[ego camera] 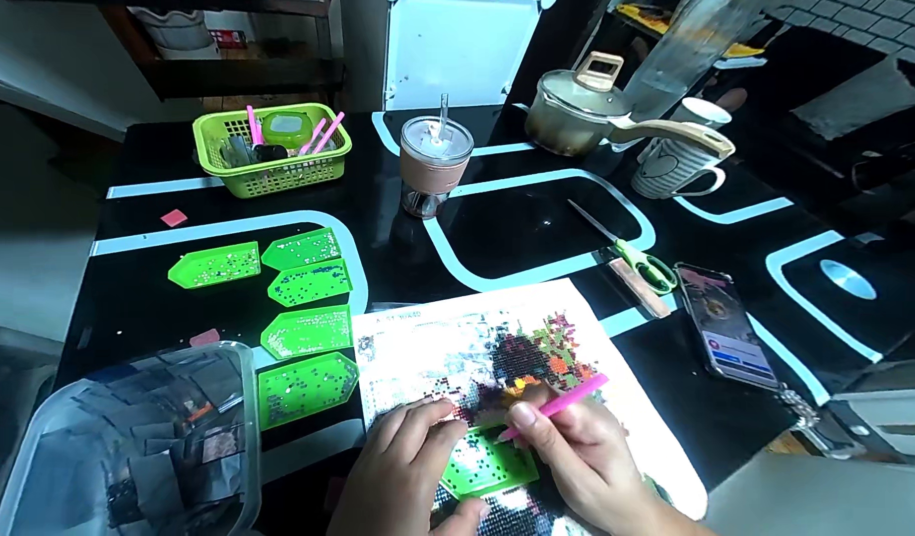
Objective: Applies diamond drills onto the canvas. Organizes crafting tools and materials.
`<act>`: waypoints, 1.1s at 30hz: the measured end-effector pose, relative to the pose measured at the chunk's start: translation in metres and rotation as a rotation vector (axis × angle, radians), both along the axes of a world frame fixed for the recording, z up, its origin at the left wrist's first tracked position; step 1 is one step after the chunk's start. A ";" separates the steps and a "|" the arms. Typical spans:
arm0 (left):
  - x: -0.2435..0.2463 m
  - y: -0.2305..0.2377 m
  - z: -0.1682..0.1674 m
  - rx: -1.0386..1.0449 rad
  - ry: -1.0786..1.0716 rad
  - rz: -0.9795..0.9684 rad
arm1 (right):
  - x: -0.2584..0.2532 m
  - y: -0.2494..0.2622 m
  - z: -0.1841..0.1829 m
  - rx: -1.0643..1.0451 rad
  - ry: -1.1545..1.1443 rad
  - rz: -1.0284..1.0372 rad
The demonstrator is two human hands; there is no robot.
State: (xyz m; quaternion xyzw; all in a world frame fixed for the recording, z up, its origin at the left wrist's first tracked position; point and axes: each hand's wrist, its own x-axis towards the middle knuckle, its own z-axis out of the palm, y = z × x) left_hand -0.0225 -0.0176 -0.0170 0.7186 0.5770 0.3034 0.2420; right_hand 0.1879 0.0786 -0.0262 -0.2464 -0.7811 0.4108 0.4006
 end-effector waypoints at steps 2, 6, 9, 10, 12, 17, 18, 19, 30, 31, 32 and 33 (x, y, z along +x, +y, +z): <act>0.000 0.000 -0.001 0.008 -0.004 0.003 | -0.001 -0.001 -0.002 0.055 -0.018 -0.007; 0.000 0.000 -0.002 0.017 0.004 0.007 | -0.002 -0.001 -0.003 0.055 -0.014 0.012; 0.000 0.000 -0.002 0.019 0.001 0.007 | -0.002 -0.001 -0.003 0.068 -0.022 0.019; 0.000 0.000 -0.002 0.014 0.000 0.007 | -0.003 -0.001 -0.003 0.076 -0.031 0.018; 0.001 0.000 -0.001 0.013 0.004 0.009 | -0.003 -0.001 -0.003 0.080 -0.034 0.027; 0.001 0.000 -0.001 0.005 0.003 0.010 | -0.006 0.005 0.005 -0.186 0.071 -0.048; 0.000 0.001 -0.001 0.009 0.002 0.009 | -0.007 0.008 0.008 -0.250 0.074 -0.098; 0.000 0.001 -0.002 0.011 0.003 0.009 | -0.009 0.013 0.010 -0.293 0.060 -0.138; 0.000 0.000 -0.002 0.010 -0.010 0.006 | -0.018 0.025 0.004 -0.193 -0.041 -0.185; 0.000 0.001 -0.001 0.007 -0.012 0.004 | -0.018 0.025 0.004 -0.182 -0.044 -0.184; 0.000 0.001 -0.001 0.003 -0.013 0.003 | -0.018 0.026 0.004 -0.170 -0.048 -0.182; 0.000 0.001 0.000 0.000 -0.010 0.001 | -0.019 0.026 0.004 -0.157 -0.049 -0.181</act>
